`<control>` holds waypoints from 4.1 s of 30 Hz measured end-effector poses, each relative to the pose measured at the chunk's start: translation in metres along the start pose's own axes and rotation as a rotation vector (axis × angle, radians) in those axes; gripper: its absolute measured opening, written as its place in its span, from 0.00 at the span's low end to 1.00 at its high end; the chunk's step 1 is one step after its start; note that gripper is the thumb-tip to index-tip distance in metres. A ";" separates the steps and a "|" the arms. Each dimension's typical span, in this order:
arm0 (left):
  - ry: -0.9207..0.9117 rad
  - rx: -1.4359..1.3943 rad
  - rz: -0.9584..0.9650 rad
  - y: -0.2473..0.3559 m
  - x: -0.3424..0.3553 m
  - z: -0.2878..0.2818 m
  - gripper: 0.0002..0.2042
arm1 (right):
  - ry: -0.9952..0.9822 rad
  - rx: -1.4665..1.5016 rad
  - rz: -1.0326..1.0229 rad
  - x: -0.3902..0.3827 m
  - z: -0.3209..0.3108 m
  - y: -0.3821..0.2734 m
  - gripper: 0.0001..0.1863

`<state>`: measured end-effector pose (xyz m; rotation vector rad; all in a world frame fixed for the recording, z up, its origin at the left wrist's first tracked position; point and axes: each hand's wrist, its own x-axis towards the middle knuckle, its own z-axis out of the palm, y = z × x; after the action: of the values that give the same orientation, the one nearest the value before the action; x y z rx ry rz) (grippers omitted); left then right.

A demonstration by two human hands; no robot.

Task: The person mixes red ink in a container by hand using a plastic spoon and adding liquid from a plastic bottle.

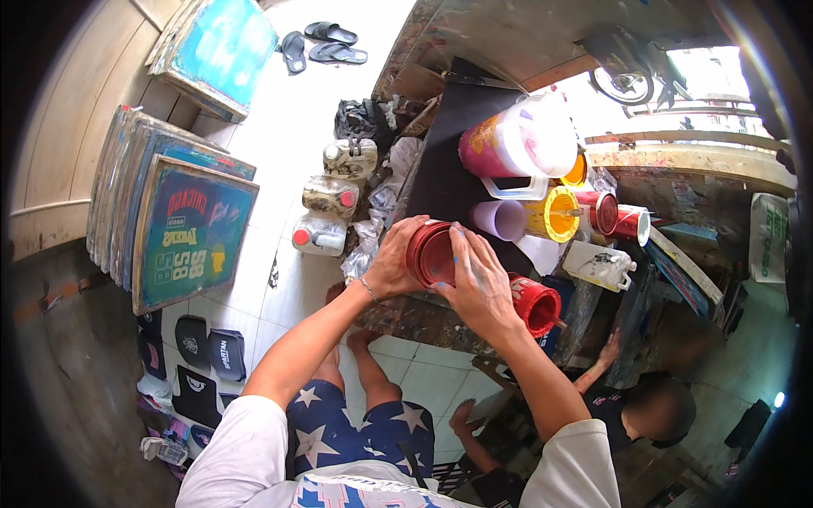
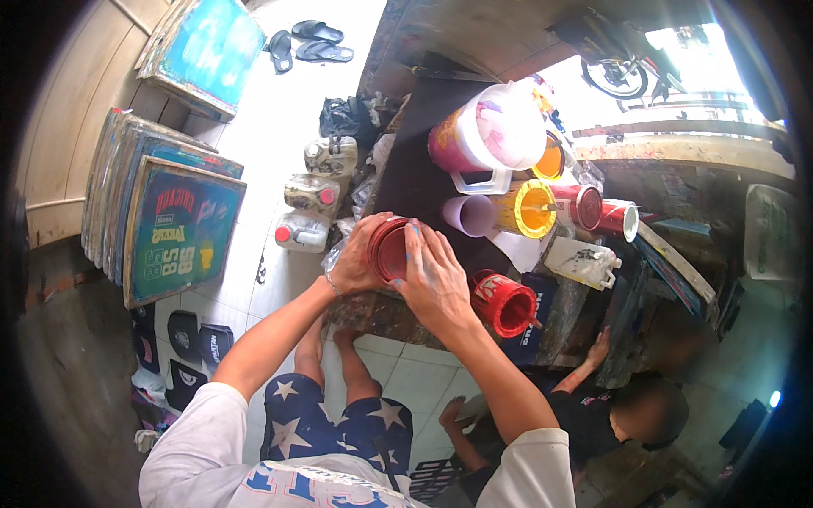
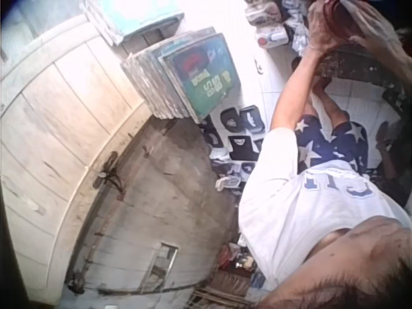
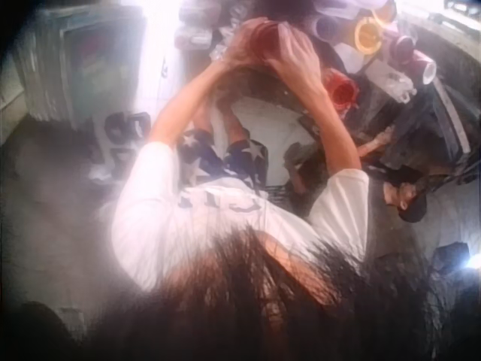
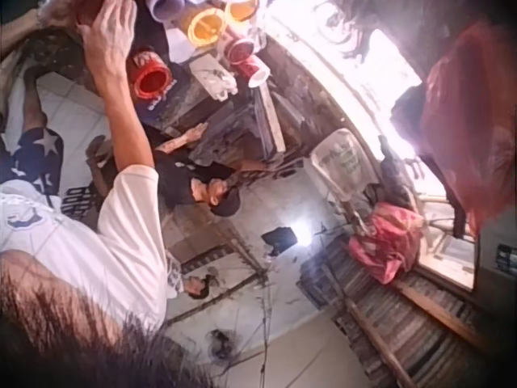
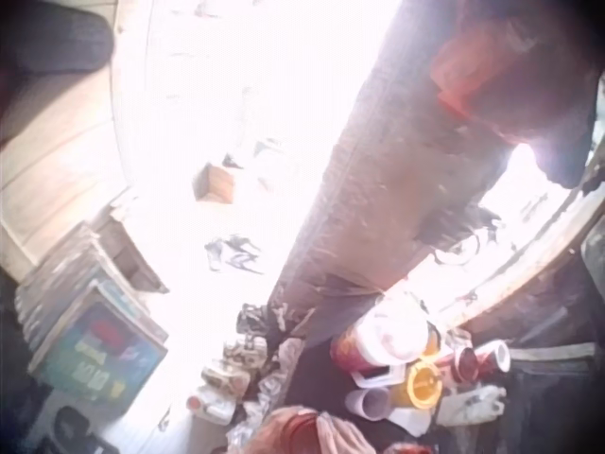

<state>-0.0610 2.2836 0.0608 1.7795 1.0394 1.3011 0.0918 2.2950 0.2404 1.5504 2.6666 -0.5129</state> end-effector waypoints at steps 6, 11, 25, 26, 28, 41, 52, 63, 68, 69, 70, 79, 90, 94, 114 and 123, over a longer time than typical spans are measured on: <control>-0.028 -0.010 -0.041 0.011 0.005 -0.006 0.57 | 0.005 -0.008 -0.011 0.004 0.002 -0.003 0.49; -0.070 -0.178 -0.100 0.008 0.007 0.004 0.54 | 0.039 0.042 0.055 -0.004 -0.005 -0.006 0.48; -0.088 0.043 -0.090 0.022 0.031 0.027 0.55 | 0.493 0.497 0.833 -0.231 0.001 0.026 0.25; -0.103 -0.012 -0.149 0.011 0.023 0.028 0.53 | 0.555 0.531 0.909 -0.246 0.007 0.036 0.23; -0.190 0.020 -0.254 -0.002 0.015 0.022 0.55 | 0.627 0.492 1.018 -0.262 0.013 0.070 0.22; -0.479 0.186 -0.267 0.126 -0.040 0.115 0.58 | 0.686 0.303 0.621 -0.226 0.023 0.143 0.03; -0.481 -0.043 -0.072 0.093 0.018 0.218 0.55 | 0.699 0.264 0.385 -0.217 0.021 0.168 0.03; -0.463 -0.055 -0.047 0.091 0.019 0.218 0.53 | 0.579 0.190 0.461 -0.214 0.018 0.170 0.05; -0.445 0.005 0.022 0.089 0.019 0.217 0.53 | 0.550 0.502 0.426 -0.217 0.017 0.155 0.05; -0.444 0.028 0.044 0.088 0.020 0.217 0.53 | 0.580 0.418 0.445 -0.213 0.019 0.161 0.05; -0.444 -0.016 0.035 0.087 0.020 0.219 0.53 | 0.609 0.334 0.465 -0.211 0.022 0.167 0.05; -0.450 -0.074 0.022 0.083 0.019 0.220 0.52 | 0.673 0.369 0.499 -0.202 0.020 0.160 0.04; -0.407 -0.173 -0.013 0.083 0.017 0.221 0.51 | 0.570 0.255 0.614 -0.208 0.020 0.148 0.04; -0.401 -0.156 0.018 0.080 0.017 0.220 0.51 | 0.555 0.474 0.628 -0.210 0.024 0.135 0.05; -0.434 -0.106 0.007 0.079 0.015 0.221 0.52 | 0.645 0.381 0.671 -0.197 0.012 0.145 0.04; -0.413 -0.149 0.014 0.079 0.018 0.222 0.52 | 0.708 0.296 0.713 -0.200 0.013 0.150 0.04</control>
<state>0.1717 2.2486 0.0794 1.8378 0.6831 0.9345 0.3189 2.1911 0.2226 3.0410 2.1518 -0.3633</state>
